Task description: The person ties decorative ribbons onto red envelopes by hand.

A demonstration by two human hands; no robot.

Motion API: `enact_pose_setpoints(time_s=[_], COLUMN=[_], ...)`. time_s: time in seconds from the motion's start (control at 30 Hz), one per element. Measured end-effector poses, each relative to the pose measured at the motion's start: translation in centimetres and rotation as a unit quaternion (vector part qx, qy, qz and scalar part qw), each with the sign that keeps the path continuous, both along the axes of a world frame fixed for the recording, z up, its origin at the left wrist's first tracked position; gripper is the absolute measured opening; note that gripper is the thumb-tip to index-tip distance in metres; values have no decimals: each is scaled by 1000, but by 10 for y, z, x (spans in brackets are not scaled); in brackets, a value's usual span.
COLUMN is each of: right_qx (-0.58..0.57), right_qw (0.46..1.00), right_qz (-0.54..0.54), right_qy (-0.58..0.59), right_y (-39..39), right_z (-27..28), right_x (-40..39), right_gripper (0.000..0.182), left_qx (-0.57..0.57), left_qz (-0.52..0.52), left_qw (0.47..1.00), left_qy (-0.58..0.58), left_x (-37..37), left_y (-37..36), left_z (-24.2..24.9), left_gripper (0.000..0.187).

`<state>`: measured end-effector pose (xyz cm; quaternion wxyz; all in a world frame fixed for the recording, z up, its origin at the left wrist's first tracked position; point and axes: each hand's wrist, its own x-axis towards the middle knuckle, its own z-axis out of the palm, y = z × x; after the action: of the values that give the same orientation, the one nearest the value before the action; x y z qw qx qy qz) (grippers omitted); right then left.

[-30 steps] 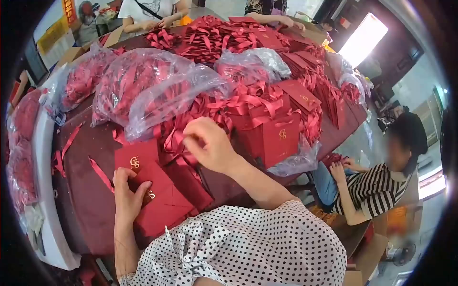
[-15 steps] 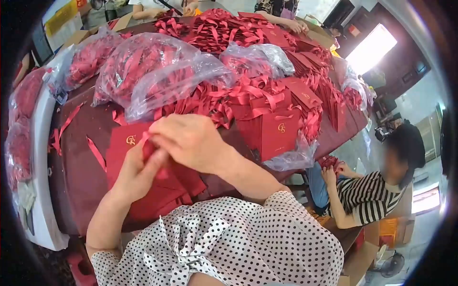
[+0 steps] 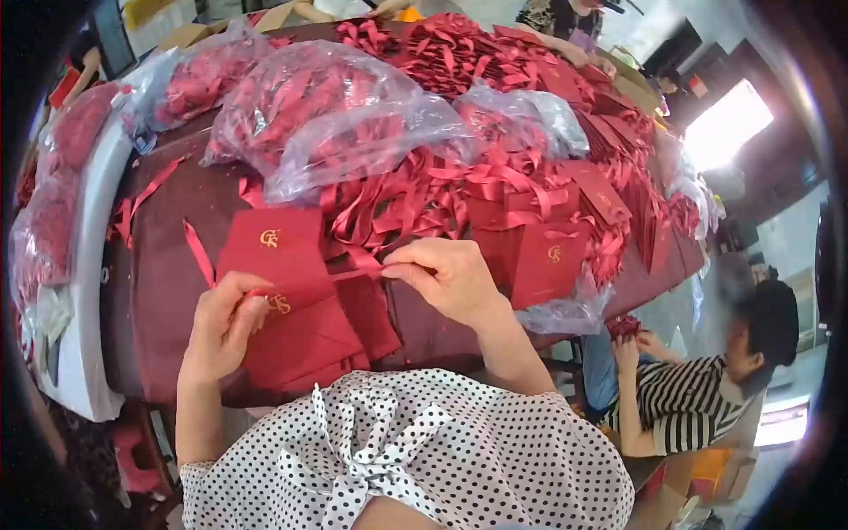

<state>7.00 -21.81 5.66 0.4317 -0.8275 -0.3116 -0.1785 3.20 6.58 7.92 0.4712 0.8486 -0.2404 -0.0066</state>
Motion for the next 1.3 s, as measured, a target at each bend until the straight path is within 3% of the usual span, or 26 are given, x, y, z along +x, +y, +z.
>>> enact_pose_setpoints(time_s=[0.1,0.23,0.33,0.43,0.47,0.53,0.57,0.63,0.67,0.73,0.77,0.83,0.87,0.97,1.0,1.1,1.17,1.23,1.3], right_qx=[4,-68,-164,-221,-225,-91,-56,33,36,48,102,-19,-9,-23,-37,-44,-14,71,82], right_qw=[999,994,980,973,971,990,978,946,940,881,897,912,934,951,951,946,964,933,934], right_qz=[26,58,73,58,77,93,164,240,249,228,235,215,196,196,183,167,103,26,40], right_qy=[38,65,81,28,27,47,116,216,231,412,361,350,300,238,247,273,247,351,346], right_y=[4,4,0,-6,-7,10,12,29,37,36,38,33,38,41,41,35,33,34,34], right_z=[-8,-18,-19,-5,-1,16,24,13,9,12,0,9,4,-1,1,1,-7,-18,-27], right_x=[-3,-9,-12,-15,-12,-21,-26,-33,-37,-44,-45,-42,-44,-39,-39,-36,-32,-27,-22], right_gripper=[12,13,18,21,37,58,72,67,53,43,36,30,21,17,13,11,11,11,11], left_qx=[-93,-160,-200,60,64,145,163,158,126,85,13,-2,-20,34,85,79,84,114,175], left_qz=[79,152,161,106,45,-57,-91,-125,-106,-38,1,37,61,42,26,51,153,210,159], left_qw=[990,975,966,981,986,982,977,960,956,964,973,976,975,978,974,969,963,954,957], left_qy=[65,-22,-15,-154,-146,-107,-102,-197,-244,-250,-231,-217,-211,-199,-207,-229,-205,-184,-171], left_x=[-12,-21,-22,-26,-28,-34,-37,-37,-38,-44,-47,-52,-53,-49,-46,-30,-9,20,35], left_y=[18,6,0,-9,-12,-26,-34,-43,-46,-50,-53,-52,-51,-42,-37,-20,-7,14,25], left_z=[-17,-26,-39,-21,-27,-15,-7,-9,-7,-15,-21,-29,-32,-30,-28,-20,-19,-35,-44], left_gripper=[9,16,21,31,44,53,55,51,47,40,28,29,31,24,23,16,9,13,16])
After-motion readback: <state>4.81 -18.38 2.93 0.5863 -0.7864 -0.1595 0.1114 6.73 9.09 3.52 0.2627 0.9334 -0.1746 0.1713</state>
